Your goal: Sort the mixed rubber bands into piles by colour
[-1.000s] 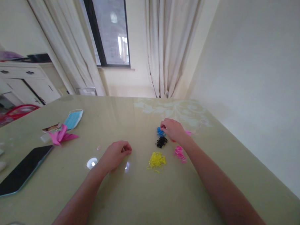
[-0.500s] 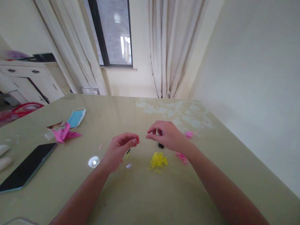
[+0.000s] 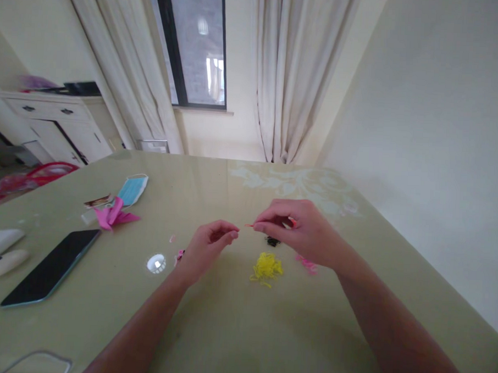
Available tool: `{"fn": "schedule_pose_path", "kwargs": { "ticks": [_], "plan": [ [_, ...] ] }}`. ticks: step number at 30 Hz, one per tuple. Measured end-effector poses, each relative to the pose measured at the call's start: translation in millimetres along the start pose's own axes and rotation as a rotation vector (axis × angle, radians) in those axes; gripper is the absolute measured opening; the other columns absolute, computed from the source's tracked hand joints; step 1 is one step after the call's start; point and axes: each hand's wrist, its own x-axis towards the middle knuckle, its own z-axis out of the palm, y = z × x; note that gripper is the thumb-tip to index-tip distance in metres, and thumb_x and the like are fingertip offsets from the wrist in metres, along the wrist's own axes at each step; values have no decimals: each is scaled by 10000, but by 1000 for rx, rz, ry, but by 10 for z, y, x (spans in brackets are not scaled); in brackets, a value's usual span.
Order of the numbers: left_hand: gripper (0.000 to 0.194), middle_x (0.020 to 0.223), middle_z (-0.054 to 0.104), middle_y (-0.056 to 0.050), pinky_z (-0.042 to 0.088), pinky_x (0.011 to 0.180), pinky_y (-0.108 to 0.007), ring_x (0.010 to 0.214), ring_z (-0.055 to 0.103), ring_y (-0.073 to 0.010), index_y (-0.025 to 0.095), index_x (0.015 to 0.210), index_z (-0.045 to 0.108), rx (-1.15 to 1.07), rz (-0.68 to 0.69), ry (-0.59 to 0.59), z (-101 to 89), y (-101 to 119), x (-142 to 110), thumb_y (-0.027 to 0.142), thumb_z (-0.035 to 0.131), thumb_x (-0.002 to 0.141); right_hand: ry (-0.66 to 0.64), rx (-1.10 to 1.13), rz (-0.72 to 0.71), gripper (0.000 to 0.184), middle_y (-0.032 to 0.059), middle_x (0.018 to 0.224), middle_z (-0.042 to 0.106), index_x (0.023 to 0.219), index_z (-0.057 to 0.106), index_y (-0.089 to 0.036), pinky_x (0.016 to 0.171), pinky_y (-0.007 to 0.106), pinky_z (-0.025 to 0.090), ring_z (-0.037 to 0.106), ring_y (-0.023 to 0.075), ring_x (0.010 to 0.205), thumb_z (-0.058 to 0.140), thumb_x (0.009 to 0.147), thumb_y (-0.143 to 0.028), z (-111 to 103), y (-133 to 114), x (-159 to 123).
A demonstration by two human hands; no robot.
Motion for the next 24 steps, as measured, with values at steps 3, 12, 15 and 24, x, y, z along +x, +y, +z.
{"fn": "schedule_pose_path", "kwargs": {
  "ticks": [3, 12, 15, 24],
  "plan": [
    [213, 1038, 727, -90, 510, 938, -406, 983, 659, -259, 212, 1035, 742, 524, 47, 66, -23, -126, 2, 342, 605, 934, 19, 72, 68, 238, 8, 727, 710, 894, 802, -199, 566, 258, 396, 550, 123, 627, 702, 965, -403, -218, -45, -73],
    [276, 1195, 619, -154, 447, 1057, -413, 1173, 611, -281, 157, 1174, 619, 779, -39, -83, -19, -258, -28, 169, 436, 968, 2, 17, 140, 257, -2, 664, 682, 823, 782, -219, 525, 265, 411, 556, 130, 586, 680, 969, -404, -454, -115, -201],
    [278, 1128, 637, -145, 473, 993, -395, 1079, 644, -261, 156, 1103, 624, 753, -40, -94, -54, -252, -8, 125, 390, 955, 14, -9, 137, 238, -1, 672, 692, 831, 789, -233, 524, 269, 412, 569, 133, 587, 683, 970, -394, -479, -157, -220],
    [182, 929, 694, -55, 474, 788, -316, 864, 654, -209, 203, 962, 668, 588, -60, -215, -306, -350, 18, 139, 537, 852, -76, -79, 310, 248, 3, 648, 706, 810, 805, -203, 521, 262, 405, 590, 138, 568, 720, 906, -416, -642, 350, -139]
  ]
}}
